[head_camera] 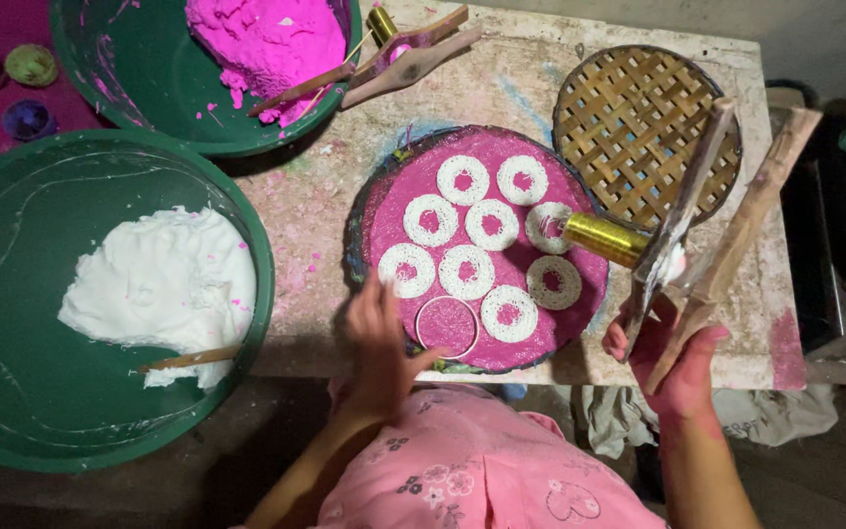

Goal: The person uses a wooden press to scoop white dough and form white rings on a pink base. They then scoop pink dough and press it into the centers of the white rings to create two-toned decorative cakes.

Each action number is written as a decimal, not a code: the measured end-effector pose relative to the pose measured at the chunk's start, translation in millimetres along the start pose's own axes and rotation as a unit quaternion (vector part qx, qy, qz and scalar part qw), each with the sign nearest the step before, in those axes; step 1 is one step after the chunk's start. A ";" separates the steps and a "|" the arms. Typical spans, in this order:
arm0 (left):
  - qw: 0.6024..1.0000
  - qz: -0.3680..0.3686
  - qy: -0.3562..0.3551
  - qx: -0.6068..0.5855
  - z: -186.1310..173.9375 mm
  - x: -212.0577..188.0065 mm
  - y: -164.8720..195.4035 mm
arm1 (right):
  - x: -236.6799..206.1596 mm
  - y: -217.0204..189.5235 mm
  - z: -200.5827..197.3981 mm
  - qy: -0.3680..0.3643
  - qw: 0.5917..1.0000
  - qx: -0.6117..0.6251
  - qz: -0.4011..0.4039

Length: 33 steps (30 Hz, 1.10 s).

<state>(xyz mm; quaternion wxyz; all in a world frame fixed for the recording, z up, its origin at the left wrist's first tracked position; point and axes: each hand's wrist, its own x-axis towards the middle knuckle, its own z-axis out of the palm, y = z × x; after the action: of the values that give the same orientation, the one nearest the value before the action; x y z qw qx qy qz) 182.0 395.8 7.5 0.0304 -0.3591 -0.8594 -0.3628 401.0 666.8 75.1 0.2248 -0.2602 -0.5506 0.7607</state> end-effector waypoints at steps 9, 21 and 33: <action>0.953 -0.196 -0.025 -0.231 27.9 14.0 -88.9 | 25.9 28.2 -2.6 -0.071 0.996 0.016 0.056; 0.585 -0.047 -0.001 -0.809 -26.5 111.2 -56.1 | 100.2 9.4 86.7 -0.358 0.876 -0.210 0.248; 0.325 -0.088 0.108 -0.935 -30.4 114.7 -75.4 | 122.1 -23.5 181.8 -0.359 0.735 -0.553 0.160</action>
<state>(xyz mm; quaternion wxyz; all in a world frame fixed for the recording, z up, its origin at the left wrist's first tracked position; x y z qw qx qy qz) 42.6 408.4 20.3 -0.2655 -0.0309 0.0316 -0.9631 192.1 619.4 126.3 -0.2986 -0.1305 -0.8640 0.3838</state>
